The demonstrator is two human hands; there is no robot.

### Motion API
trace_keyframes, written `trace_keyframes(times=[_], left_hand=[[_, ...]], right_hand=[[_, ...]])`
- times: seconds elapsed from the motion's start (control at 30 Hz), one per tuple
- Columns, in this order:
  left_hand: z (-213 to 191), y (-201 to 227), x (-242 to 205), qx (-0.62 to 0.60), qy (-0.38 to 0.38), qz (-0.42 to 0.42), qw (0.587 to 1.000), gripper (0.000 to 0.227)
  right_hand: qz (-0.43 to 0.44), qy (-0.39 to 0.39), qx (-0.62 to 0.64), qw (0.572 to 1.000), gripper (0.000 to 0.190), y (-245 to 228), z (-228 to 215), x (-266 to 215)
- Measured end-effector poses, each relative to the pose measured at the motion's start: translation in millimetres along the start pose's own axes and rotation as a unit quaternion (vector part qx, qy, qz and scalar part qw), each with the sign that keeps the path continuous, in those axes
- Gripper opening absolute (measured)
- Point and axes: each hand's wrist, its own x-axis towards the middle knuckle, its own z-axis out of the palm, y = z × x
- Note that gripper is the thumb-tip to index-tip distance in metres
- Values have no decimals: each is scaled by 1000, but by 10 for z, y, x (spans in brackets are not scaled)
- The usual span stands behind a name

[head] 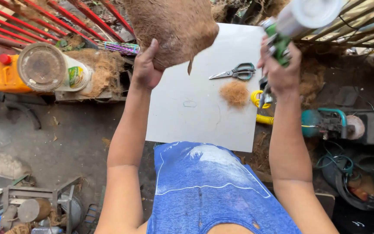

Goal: The person holds a rectangular piece of coco fiber and uses a spray gun to apply a coating to both sides. They rotate and flip the piece to cover all surfaces, then place it on a metal rack.

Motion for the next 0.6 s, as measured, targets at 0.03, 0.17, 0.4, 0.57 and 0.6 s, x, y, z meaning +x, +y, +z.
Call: trace_keyframes(times=[0.03, 0.17, 0.4, 0.57, 0.6], left_hand=[[17, 52, 33, 0, -14, -6, 1000, 46], [-72, 152, 161, 11, -37, 54, 998, 44], [-61, 226, 166, 11, -23, 45, 999, 48], [-119, 240, 164, 11, -45, 48, 998, 43], [-145, 244, 163, 4, -44, 45, 998, 46]], right_hand=[[45, -33, 37, 998, 24, -59, 70, -112], [50, -97, -9, 994, 22, 134, 418, -167], [-5, -90, -149, 985, 42, 194, 618, -110], [106, -99, -102, 984, 32, 10, 542, -9], [116, -90, -115, 982, 33, -5, 533, 3]])
